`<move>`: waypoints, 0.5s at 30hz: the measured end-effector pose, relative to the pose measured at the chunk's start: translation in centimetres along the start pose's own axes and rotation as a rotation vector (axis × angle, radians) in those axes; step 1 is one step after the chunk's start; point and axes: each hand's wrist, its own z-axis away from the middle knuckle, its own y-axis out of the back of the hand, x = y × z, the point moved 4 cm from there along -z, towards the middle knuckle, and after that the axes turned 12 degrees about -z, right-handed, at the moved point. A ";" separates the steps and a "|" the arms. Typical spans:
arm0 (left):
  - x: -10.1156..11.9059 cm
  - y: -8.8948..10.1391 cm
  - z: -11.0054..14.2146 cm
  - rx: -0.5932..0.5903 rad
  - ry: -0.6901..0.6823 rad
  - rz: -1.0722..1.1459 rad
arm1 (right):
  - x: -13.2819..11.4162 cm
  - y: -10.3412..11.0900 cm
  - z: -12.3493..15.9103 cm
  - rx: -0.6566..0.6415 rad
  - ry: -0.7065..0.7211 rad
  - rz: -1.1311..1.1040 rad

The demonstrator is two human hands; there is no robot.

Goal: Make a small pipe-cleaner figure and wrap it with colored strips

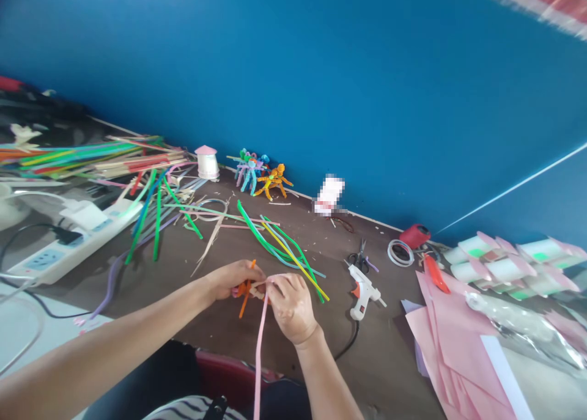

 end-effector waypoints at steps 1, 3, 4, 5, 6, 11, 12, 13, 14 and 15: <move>0.0 0.0 0.0 0.001 0.003 0.000 | 0.0 0.0 0.0 0.002 0.000 0.004; 0.0 0.0 0.1 -0.003 0.011 0.000 | -0.1 0.1 -0.1 0.007 0.000 0.013; 0.0 0.0 0.1 -0.007 0.016 0.001 | -0.1 0.1 -0.1 0.010 0.000 0.016; 0.0 0.0 0.1 -0.012 0.019 0.001 | -0.1 0.2 -0.1 0.014 0.000 0.017; 0.0 0.0 0.1 -0.015 0.021 0.003 | -0.1 0.2 -0.1 0.018 0.001 0.017; 0.1 0.1 0.1 -0.025 0.012 0.018 | -0.2 0.3 -0.3 0.033 -0.002 -0.017; 0.1 0.1 0.1 -0.025 0.011 0.021 | -0.2 0.3 -0.4 0.037 -0.005 -0.027; 0.1 0.1 0.1 -0.023 0.010 0.025 | -0.1 0.3 -0.4 0.040 -0.007 -0.038; 0.1 0.1 0.1 -0.020 0.008 0.027 | -0.1 0.2 -0.5 0.044 -0.010 -0.049; 0.1 0.2 0.1 -0.016 0.006 0.029 | -0.1 0.2 -0.5 0.045 -0.012 -0.059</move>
